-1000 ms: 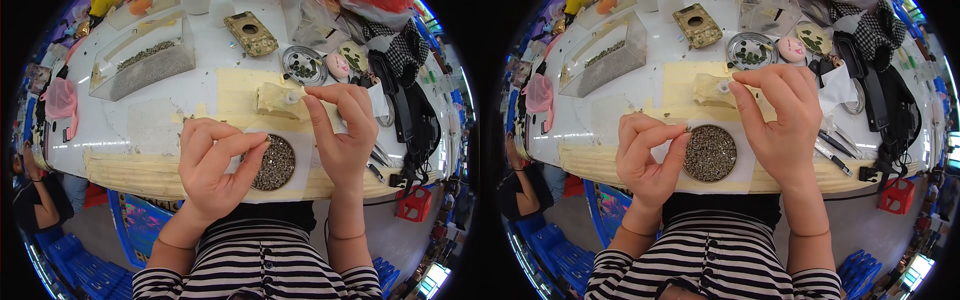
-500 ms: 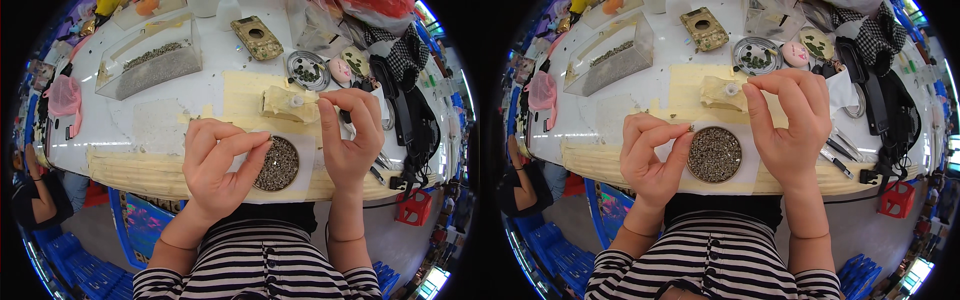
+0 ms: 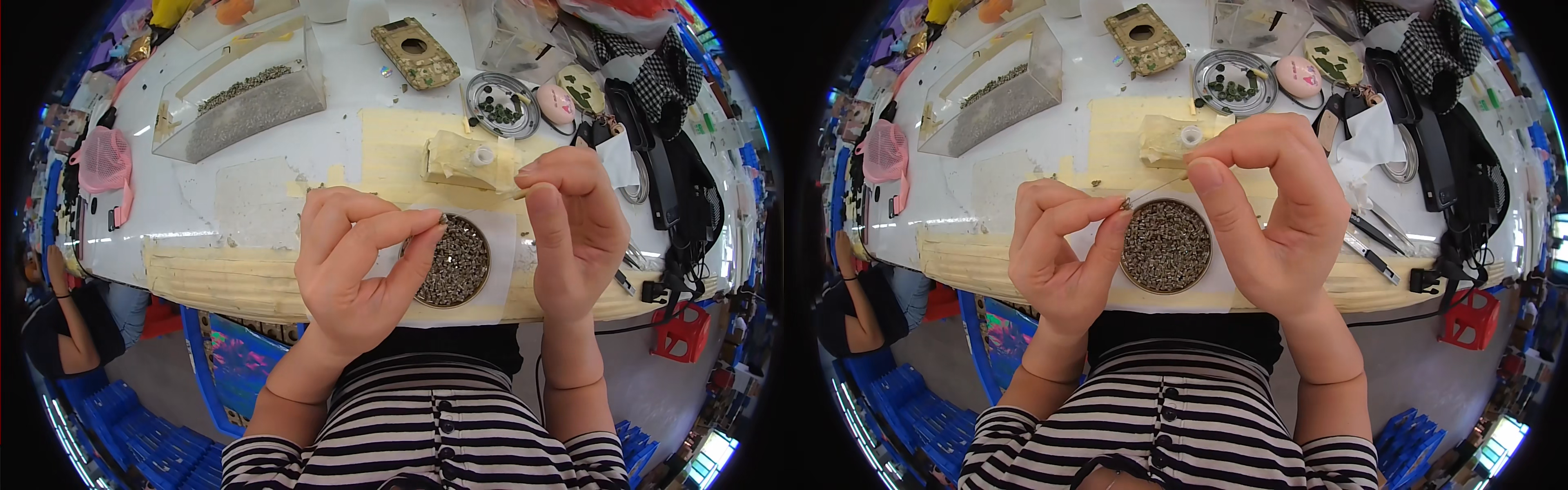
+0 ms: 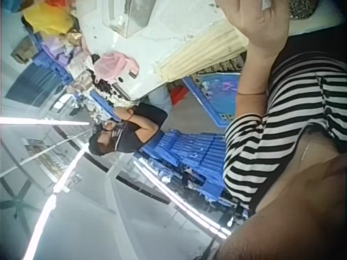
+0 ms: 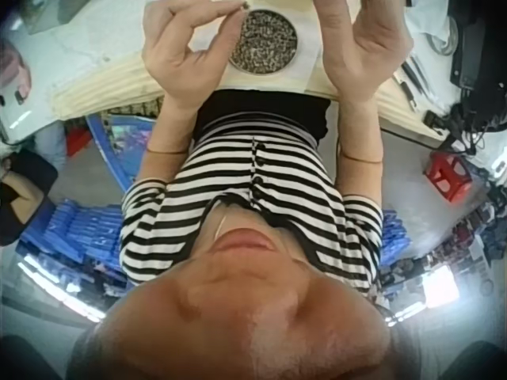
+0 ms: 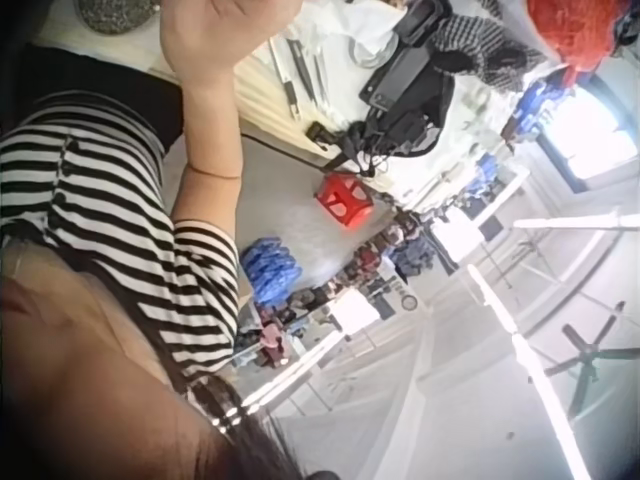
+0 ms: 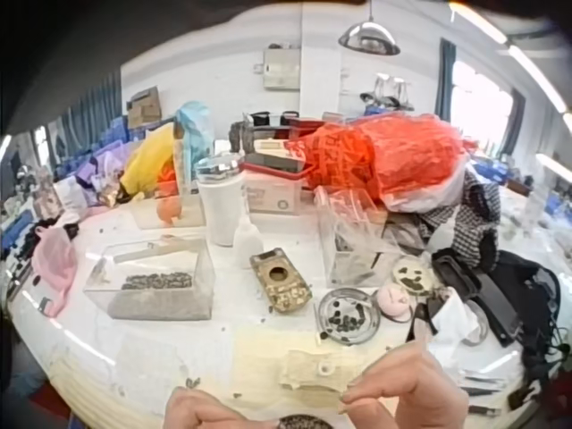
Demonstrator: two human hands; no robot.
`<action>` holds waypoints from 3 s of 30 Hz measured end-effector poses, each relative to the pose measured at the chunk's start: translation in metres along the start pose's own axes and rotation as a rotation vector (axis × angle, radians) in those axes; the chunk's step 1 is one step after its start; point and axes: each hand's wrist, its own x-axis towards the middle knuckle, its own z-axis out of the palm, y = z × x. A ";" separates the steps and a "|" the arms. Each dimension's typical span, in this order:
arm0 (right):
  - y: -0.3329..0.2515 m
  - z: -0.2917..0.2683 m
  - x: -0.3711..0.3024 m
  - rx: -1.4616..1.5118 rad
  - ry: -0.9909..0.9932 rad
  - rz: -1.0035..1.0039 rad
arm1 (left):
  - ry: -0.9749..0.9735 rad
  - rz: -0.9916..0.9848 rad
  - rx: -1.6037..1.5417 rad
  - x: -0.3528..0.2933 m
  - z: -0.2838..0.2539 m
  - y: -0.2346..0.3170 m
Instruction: Assembling small mechanical parts for toys at a factory workbench.
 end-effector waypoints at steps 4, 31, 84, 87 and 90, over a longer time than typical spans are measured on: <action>-0.002 0.003 0.000 0.005 -0.028 0.019 | 0.000 -0.006 -0.005 0.000 0.001 0.001; 0.007 0.005 0.003 -0.055 -0.033 -0.063 | -0.041 0.004 -0.028 0.000 -0.002 0.002; -0.011 0.010 -0.015 0.061 -0.231 0.252 | 0.048 0.292 0.437 -0.009 0.000 0.009; -0.011 0.015 -0.016 -0.230 -0.166 -0.050 | 0.037 0.256 0.439 -0.008 0.002 0.007; -0.012 0.016 -0.019 -0.409 -0.129 -0.301 | 0.021 0.219 0.409 -0.004 0.003 0.006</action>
